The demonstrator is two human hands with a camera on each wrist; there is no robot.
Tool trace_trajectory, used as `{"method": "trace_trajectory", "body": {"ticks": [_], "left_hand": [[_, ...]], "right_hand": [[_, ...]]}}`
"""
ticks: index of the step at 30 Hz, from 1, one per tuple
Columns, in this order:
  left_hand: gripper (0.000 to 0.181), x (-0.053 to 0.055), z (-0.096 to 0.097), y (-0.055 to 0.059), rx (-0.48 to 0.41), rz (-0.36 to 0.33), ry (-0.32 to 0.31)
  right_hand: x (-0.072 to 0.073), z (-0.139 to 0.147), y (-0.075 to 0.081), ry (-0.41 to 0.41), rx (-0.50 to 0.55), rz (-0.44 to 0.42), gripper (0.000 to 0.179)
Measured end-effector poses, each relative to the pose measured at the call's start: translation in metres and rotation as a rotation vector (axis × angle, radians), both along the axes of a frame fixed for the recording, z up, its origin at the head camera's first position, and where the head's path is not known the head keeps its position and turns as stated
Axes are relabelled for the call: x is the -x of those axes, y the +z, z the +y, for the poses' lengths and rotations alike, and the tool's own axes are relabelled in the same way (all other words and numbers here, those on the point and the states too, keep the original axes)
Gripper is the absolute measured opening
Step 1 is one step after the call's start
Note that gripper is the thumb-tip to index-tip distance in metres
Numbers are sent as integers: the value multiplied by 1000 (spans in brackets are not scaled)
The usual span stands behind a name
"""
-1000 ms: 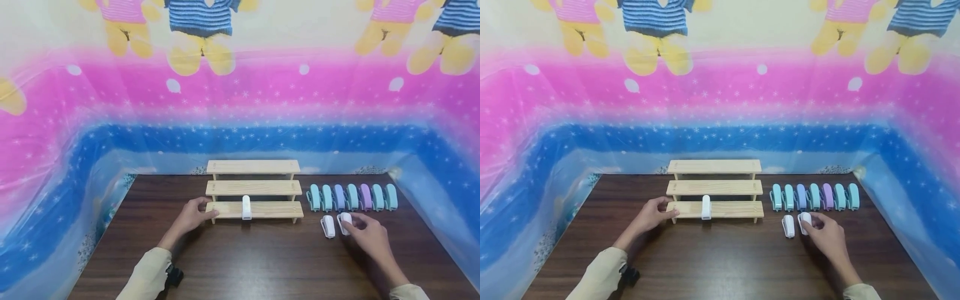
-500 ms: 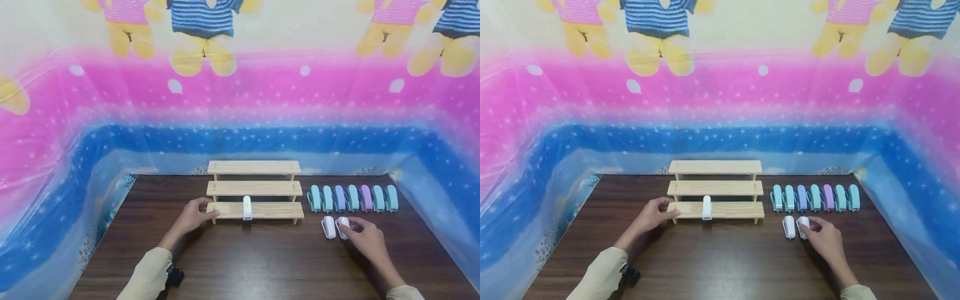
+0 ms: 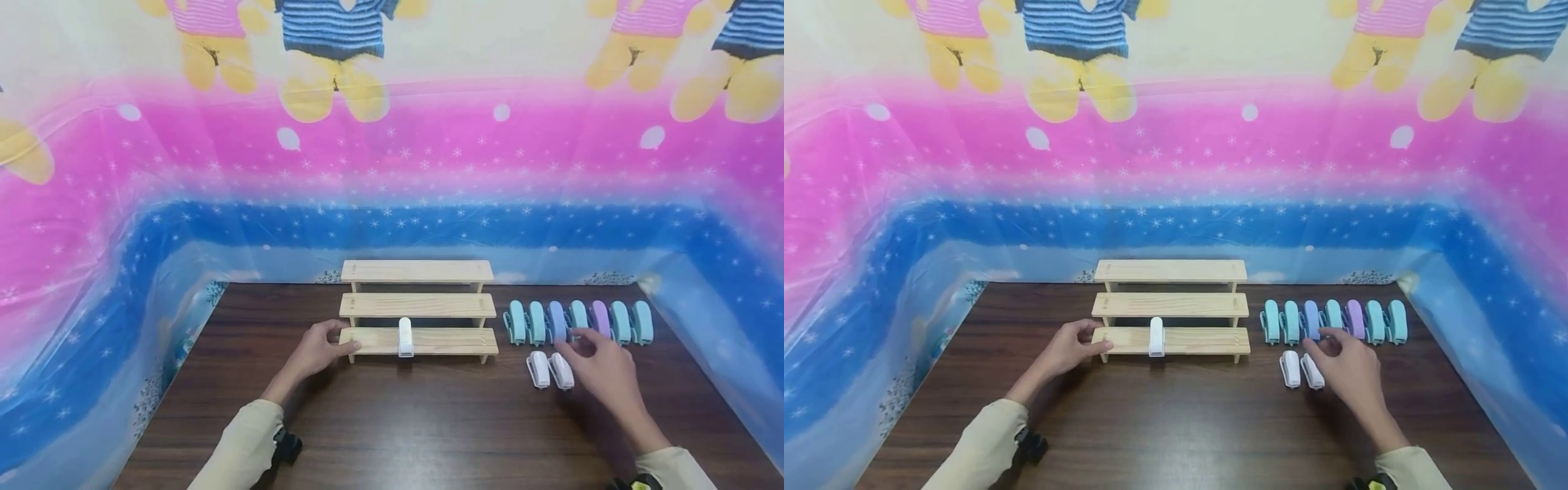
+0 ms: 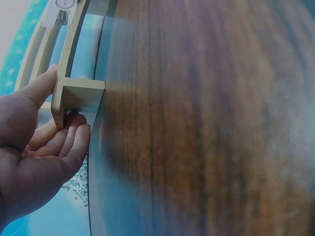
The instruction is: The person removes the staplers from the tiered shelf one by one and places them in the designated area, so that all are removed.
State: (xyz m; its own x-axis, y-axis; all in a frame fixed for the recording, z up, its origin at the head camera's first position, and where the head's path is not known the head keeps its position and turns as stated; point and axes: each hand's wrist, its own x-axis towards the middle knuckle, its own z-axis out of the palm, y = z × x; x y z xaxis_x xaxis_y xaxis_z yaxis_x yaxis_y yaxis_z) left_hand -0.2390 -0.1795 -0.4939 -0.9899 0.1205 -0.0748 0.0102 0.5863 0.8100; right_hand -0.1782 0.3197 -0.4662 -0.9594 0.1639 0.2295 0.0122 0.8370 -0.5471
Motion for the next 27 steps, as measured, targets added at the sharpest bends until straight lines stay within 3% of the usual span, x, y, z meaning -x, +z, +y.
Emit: {"method": "trace_trajectory", "body": {"ticks": [4,8,15,27], "left_hand": [[59,0,-1,0,2,-6,-2],[60,1,-1,0,-10,-18,0],[60,-2,1,-3,-34,-23,3],[58,-1,0,0,-43,-10,18]], "right_hand": [[6,-25,17,70,2,42,59],[13,-54,21,123,23,35,55],[23,-100,11,241,135,61,48],[35,-173,-1,317,305,56,45]]}}
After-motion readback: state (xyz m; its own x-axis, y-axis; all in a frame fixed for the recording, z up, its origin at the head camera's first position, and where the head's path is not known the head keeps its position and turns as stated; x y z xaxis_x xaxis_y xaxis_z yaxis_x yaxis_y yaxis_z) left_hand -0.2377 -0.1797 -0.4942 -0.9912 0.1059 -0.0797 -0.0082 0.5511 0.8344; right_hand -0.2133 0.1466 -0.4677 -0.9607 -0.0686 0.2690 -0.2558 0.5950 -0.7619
